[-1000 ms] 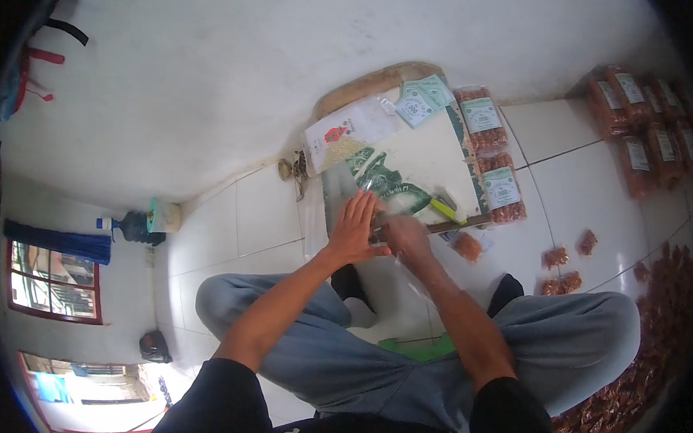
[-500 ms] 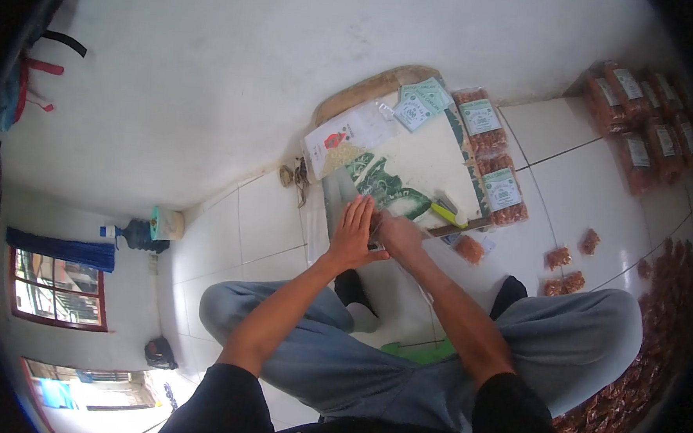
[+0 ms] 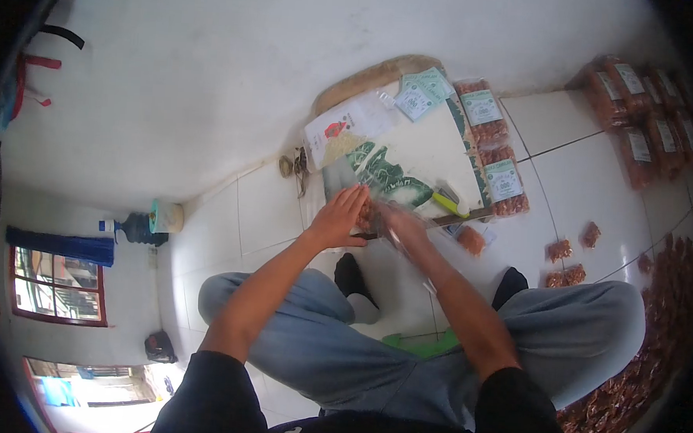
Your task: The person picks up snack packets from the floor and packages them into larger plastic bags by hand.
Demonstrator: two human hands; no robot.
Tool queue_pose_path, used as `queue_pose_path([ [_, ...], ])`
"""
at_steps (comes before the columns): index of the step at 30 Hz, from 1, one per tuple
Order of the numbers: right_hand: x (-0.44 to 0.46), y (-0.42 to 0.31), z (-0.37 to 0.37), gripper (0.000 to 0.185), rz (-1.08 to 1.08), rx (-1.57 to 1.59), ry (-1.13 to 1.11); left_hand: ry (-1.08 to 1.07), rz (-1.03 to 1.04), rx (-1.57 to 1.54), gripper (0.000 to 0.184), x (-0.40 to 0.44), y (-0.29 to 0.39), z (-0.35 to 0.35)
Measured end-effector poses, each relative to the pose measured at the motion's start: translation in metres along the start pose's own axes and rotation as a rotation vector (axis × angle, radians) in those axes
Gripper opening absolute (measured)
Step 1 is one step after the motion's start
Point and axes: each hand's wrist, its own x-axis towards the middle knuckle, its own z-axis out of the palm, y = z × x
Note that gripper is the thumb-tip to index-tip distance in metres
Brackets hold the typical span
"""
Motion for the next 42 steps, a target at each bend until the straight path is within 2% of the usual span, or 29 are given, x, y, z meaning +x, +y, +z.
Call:
queue_pose_path([
  [4,-0.008,0.007,-0.001,0.032,-0.025,0.182,0.022,0.042,0.005,-0.035,0.129,-0.001,-0.002,0.004],
  [6,-0.007,0.016,0.008,0.020,-0.043,0.113,-0.025,0.037,-0.005,-0.050,0.130,0.000,0.001,0.003],
  [7,-0.007,0.014,0.005,0.020,-0.044,0.112,-0.024,0.031,-0.019,-0.066,0.130,0.000,0.002,0.002],
  [9,-0.007,0.008,0.001,0.011,-0.227,-0.067,0.071,0.040,-0.025,-0.068,0.131,0.000,0.004,0.001],
  [15,-0.002,0.002,0.011,0.014,-0.218,0.025,0.286,0.081,-0.050,-0.095,0.129,0.002,0.006,0.004],
  [16,0.000,-0.003,0.008,0.014,-0.217,0.026,0.286,0.098,-0.055,-0.105,0.128,0.001,0.006,0.005],
  [18,0.005,-0.011,-0.001,0.014,-0.137,-0.136,0.115,0.103,-0.055,-0.114,0.126,0.001,0.008,0.007],
  [22,0.004,-0.009,0.006,0.016,-0.139,-0.173,0.153,0.099,-0.065,-0.139,0.121,0.003,0.012,0.007],
  [27,0.003,-0.006,0.004,0.032,-0.244,-0.254,0.149,0.121,-0.070,-0.136,0.118,0.002,0.014,0.009],
  [31,0.002,-0.008,-0.001,0.040,-0.240,-0.284,0.072,0.113,-0.080,-0.112,0.115,0.000,0.013,0.011],
  [33,0.003,-0.007,-0.004,0.033,-0.204,-0.119,0.034,0.117,-0.082,-0.109,0.115,-0.001,0.012,0.010],
  [39,0.001,-0.007,-0.003,0.013,-0.285,-0.140,0.083,0.120,-0.086,-0.119,0.115,0.000,0.015,0.008],
  [42,0.003,-0.007,0.004,0.010,-0.313,-0.161,0.104,0.135,-0.103,-0.135,0.116,0.000,0.019,0.008],
])
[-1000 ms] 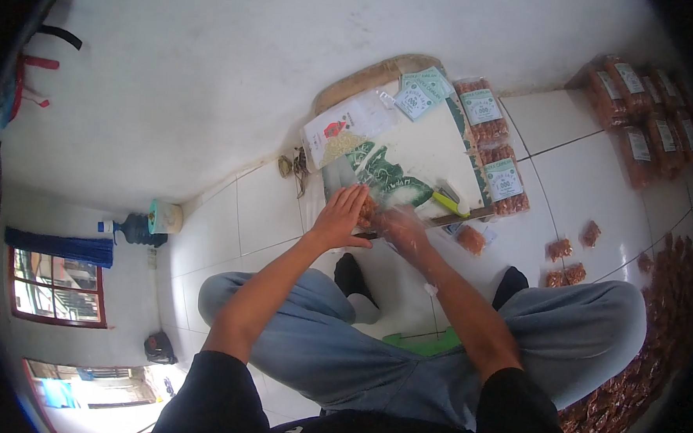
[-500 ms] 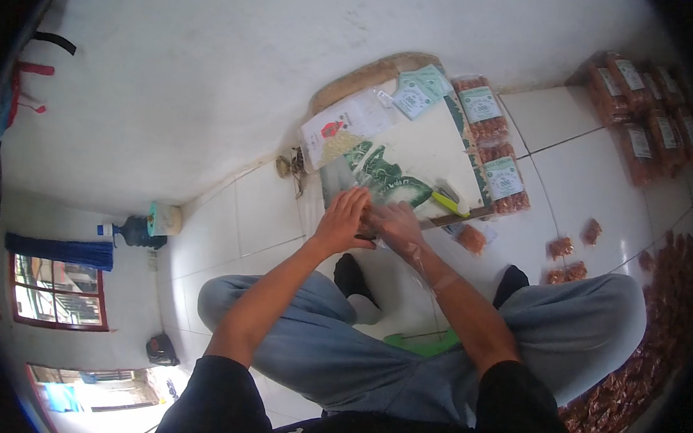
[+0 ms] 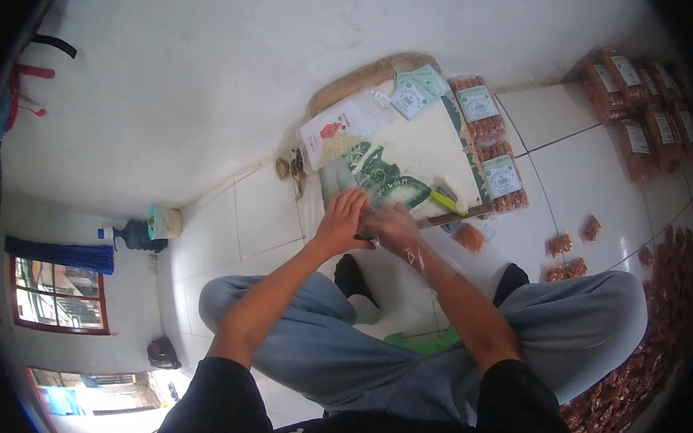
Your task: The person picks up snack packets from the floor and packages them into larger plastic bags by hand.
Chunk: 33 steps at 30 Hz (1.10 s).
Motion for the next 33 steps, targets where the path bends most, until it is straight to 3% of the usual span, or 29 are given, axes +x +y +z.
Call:
queue_pose_path([
  [4,0.004,-0.001,0.006,0.006,-0.032,0.011,0.043,0.031,-0.017,-0.019,0.115,-0.002,0.003,0.002],
  [10,0.006,-0.007,-0.011,0.007,-0.013,0.030,-0.128,0.038,-0.024,-0.038,0.110,-0.005,-0.001,0.004],
  [12,0.004,-0.005,-0.017,0.010,0.188,0.164,-0.131,0.042,-0.027,-0.042,0.110,-0.006,0.000,0.004],
  [16,-0.002,-0.003,-0.018,0.021,0.190,0.193,-0.025,0.021,-0.047,-0.054,0.107,-0.006,-0.001,0.007],
  [18,-0.006,0.001,-0.018,0.036,0.243,0.190,-0.300,0.024,-0.030,-0.095,0.105,-0.005,-0.003,0.006],
  [19,-0.016,0.002,-0.017,0.036,0.280,0.170,-0.312,0.029,-0.026,-0.120,0.104,-0.006,-0.003,0.006],
  [21,-0.037,0.007,-0.017,0.042,0.047,0.091,-0.161,0.074,-0.003,-0.079,0.104,-0.007,-0.006,0.016],
  [22,-0.044,0.004,-0.036,0.042,0.072,0.071,-0.177,0.077,0.017,-0.108,0.104,-0.008,-0.004,0.018],
  [24,-0.045,-0.008,-0.082,0.022,0.195,0.189,-0.492,0.073,-0.028,-0.049,0.105,-0.008,-0.003,0.014],
  [25,-0.059,-0.001,-0.090,0.022,0.212,0.178,-0.502,0.075,-0.017,-0.069,0.105,-0.008,-0.004,0.014],
  [27,-0.098,0.020,-0.117,0.017,-0.480,-0.151,-0.484,0.131,-0.017,-0.058,0.105,-0.010,-0.004,0.017],
  [29,-0.122,0.032,-0.157,0.014,-0.739,-0.075,-0.417,0.130,-0.008,-0.084,0.105,-0.009,-0.005,0.017],
  [31,-0.142,0.039,-0.203,0.013,-0.789,-0.238,-0.563,0.107,-0.034,-0.063,0.106,-0.008,-0.003,0.015],
  [33,-0.184,0.069,-0.228,0.014,-0.533,-0.276,-0.611,0.105,-0.023,-0.072,0.106,-0.009,-0.002,0.013],
])
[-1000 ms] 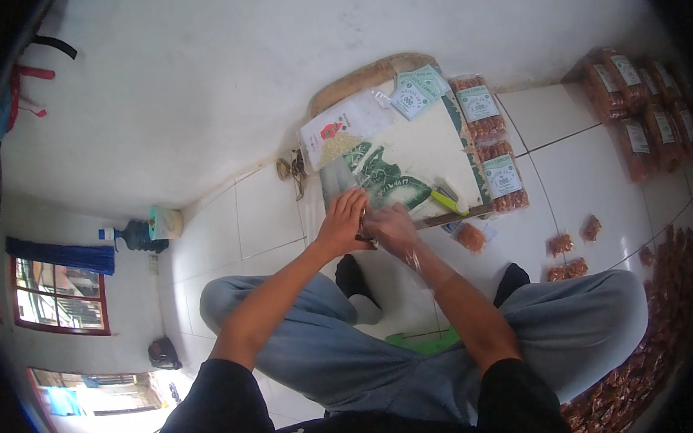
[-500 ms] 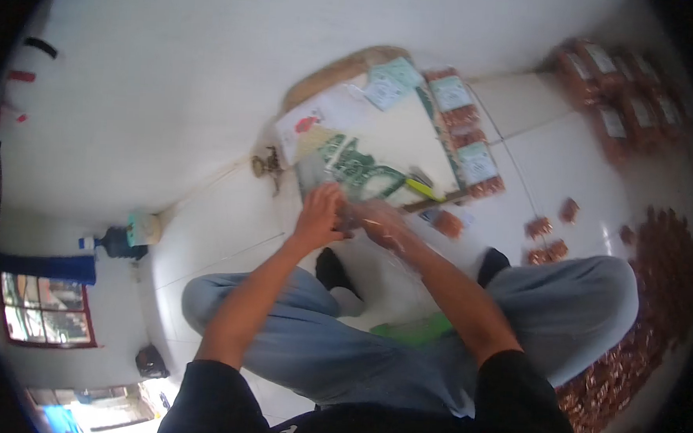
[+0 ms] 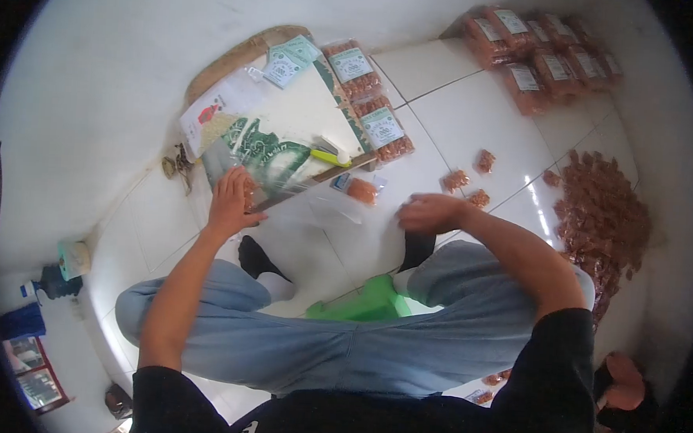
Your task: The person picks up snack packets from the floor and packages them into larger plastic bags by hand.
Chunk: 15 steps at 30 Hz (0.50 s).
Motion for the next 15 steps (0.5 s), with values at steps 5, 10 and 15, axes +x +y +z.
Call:
queue_pose_path([
  [5,-0.085,0.014,0.035,0.056,1.031,-0.151,-0.378,-0.028,-0.034,0.004,0.105,0.000,-0.001,0.002],
  [10,-0.117,0.012,0.066,0.092,1.090,-0.144,-0.410,-0.052,-0.028,-0.028,0.107,0.003,0.003,-0.004],
  [15,-0.122,0.023,0.076,0.060,1.177,-0.089,-0.462,-0.049,-0.029,-0.016,0.108,0.004,0.003,-0.003],
])
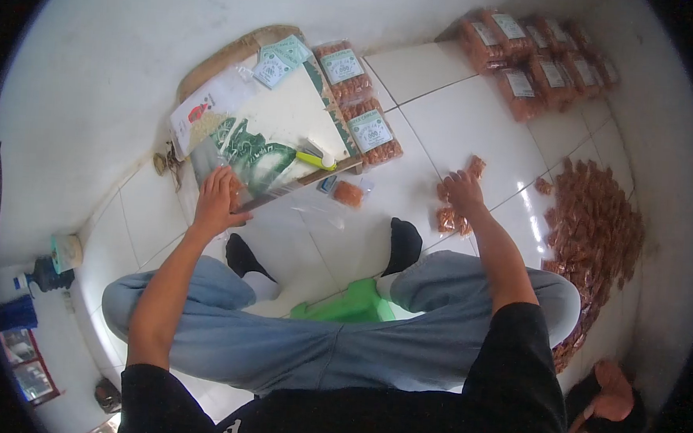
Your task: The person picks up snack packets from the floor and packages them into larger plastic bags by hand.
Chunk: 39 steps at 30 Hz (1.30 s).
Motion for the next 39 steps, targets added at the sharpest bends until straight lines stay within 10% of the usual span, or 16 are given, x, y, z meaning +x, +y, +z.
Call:
queue_pose_path([
  [4,-0.002,-0.007,-0.039,0.042,0.095,0.106,-0.241,-0.024,-0.028,0.028,0.106,0.000,0.000,0.001],
  [16,-0.015,-0.001,-0.055,0.047,0.182,0.374,0.203,0.026,-0.004,0.021,0.105,-0.003,-0.004,0.008],
  [26,-0.011,-0.002,-0.010,0.074,0.671,0.741,-0.256,0.015,-0.012,0.019,0.103,-0.003,-0.002,0.005],
  [29,-0.009,0.003,-0.016,0.025,0.736,1.031,-0.642,0.008,-0.025,0.023,0.104,-0.003,-0.004,0.009],
  [36,-0.025,-0.009,0.007,0.019,0.886,1.496,-0.518,0.014,-0.039,0.011,0.103,-0.004,-0.003,0.008],
  [39,-0.025,-0.019,0.019,0.022,1.408,1.680,-0.133,-0.005,-0.049,0.014,0.103,-0.002,-0.002,0.006],
])
